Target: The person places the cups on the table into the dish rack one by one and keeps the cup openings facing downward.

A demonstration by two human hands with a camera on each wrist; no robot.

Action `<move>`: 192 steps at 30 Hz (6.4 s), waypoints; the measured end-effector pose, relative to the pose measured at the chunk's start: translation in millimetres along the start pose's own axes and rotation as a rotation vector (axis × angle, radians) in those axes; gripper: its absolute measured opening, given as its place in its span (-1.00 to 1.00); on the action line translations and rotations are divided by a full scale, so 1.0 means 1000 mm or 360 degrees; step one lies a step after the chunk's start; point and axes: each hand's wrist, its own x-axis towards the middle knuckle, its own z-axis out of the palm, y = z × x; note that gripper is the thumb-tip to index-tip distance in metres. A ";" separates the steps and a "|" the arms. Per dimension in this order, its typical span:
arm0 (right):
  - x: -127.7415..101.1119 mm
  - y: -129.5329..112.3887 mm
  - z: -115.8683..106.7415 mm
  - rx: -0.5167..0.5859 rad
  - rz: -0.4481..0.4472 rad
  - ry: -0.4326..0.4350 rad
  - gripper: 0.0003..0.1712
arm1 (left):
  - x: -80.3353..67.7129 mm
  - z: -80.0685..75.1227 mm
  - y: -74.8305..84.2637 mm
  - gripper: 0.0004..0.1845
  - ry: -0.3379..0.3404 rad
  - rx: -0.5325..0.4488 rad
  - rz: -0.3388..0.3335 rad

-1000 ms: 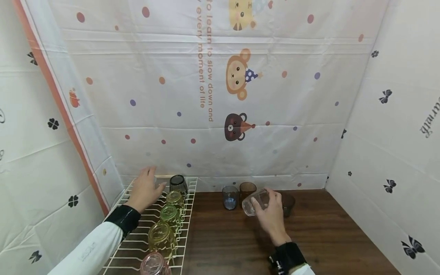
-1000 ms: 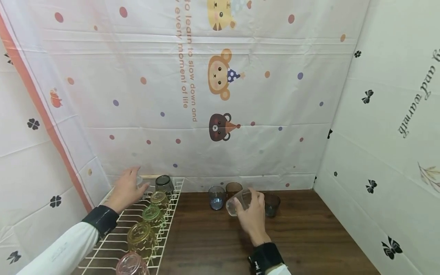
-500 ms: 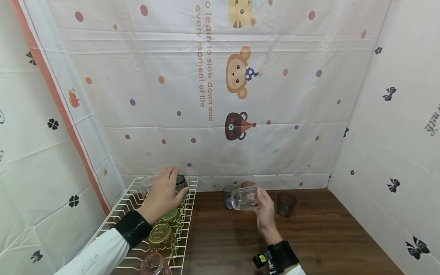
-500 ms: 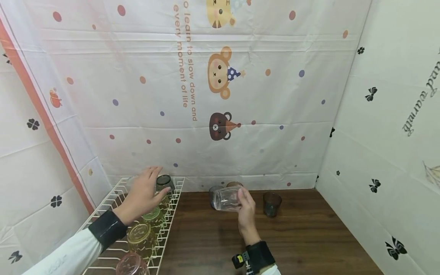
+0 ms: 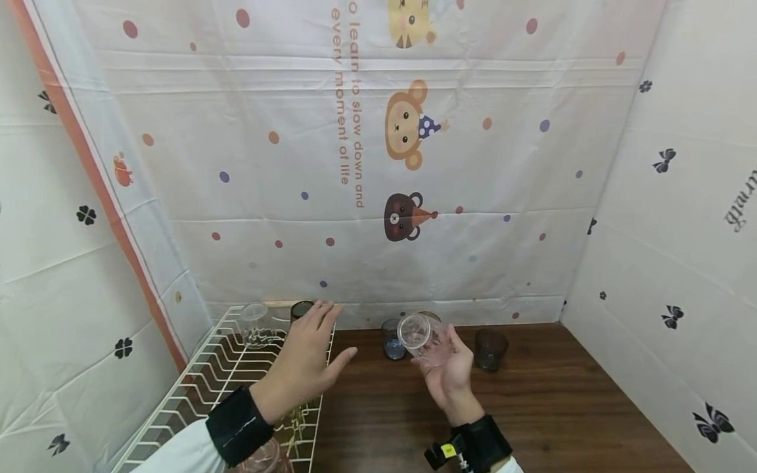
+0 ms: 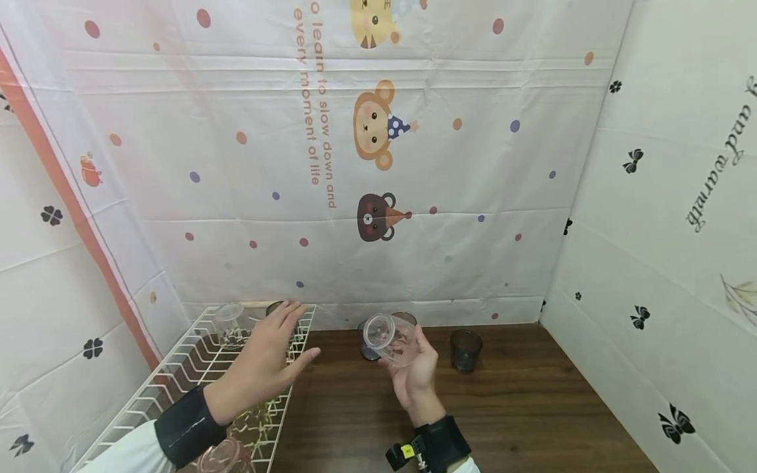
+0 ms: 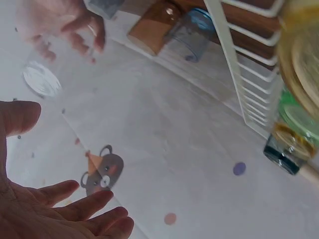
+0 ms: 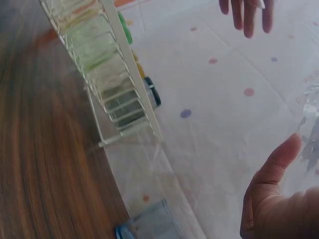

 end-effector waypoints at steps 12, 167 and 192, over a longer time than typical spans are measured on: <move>0.002 0.003 0.001 0.0051 0.0033 -0.0031 -0.25 | -0.007 0.013 0.012 -0.19 -0.0026 -0.0111 -0.0021; 0.039 -0.034 -0.141 -0.2889 -0.0088 0.0273 -0.22 | -0.032 0.001 -0.208 -0.21 -0.0420 0.0089 -0.0763; 0.037 -0.044 -0.132 -0.2855 0.0008 0.0189 -0.18 | -0.035 0.016 -0.212 -0.23 -0.0379 0.0122 -0.0815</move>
